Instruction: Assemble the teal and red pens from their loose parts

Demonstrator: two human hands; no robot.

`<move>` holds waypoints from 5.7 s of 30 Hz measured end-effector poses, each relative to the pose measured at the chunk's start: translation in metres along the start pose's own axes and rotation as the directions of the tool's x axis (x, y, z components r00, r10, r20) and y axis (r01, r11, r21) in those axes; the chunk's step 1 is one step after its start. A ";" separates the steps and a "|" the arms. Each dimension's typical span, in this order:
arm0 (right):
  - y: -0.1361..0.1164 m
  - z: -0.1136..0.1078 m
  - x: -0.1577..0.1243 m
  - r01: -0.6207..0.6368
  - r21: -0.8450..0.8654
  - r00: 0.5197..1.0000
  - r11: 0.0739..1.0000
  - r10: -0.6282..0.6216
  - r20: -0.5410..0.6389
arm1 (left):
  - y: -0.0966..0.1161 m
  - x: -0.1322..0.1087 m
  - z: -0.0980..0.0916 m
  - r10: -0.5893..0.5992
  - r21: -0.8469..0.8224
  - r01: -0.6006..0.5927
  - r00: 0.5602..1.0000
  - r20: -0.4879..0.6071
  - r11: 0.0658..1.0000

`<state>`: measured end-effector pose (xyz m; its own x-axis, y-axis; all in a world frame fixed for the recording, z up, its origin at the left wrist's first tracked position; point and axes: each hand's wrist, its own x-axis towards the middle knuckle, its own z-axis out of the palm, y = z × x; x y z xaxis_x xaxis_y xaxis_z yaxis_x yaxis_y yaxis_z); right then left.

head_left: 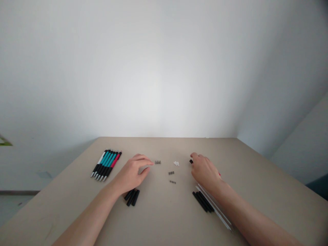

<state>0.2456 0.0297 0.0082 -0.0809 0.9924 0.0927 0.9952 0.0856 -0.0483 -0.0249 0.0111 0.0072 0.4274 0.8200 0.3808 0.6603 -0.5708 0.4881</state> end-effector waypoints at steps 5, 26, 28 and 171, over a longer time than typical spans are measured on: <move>-0.014 -0.003 -0.007 0.371 0.349 0.925 0.861 -0.310 -0.218 | 0.003 0.000 0.001 0.061 -0.034 -0.062 0.997 -0.042 0.997; -0.008 -0.024 -0.008 0.470 0.335 0.883 0.817 -0.439 -0.168 | 0.018 -0.001 0.005 0.195 -0.138 -0.194 0.981 -0.006 0.971; 0.000 -0.028 -0.005 0.406 0.226 0.913 0.886 -0.407 -0.044 | 0.018 0.000 0.006 0.191 -0.144 -0.191 0.981 -0.009 0.971; -0.030 -0.012 -0.021 0.712 0.357 0.701 0.605 -0.641 -0.312 | 0.015 -0.002 0.000 -0.099 -0.119 0.121 0.980 0.175 0.986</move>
<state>0.2183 0.0052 0.0201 -0.6772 0.6135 0.4061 0.5243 0.7897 -0.3186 -0.0157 0.0006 0.0134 0.4612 0.8673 0.1873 0.6289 -0.4685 0.6204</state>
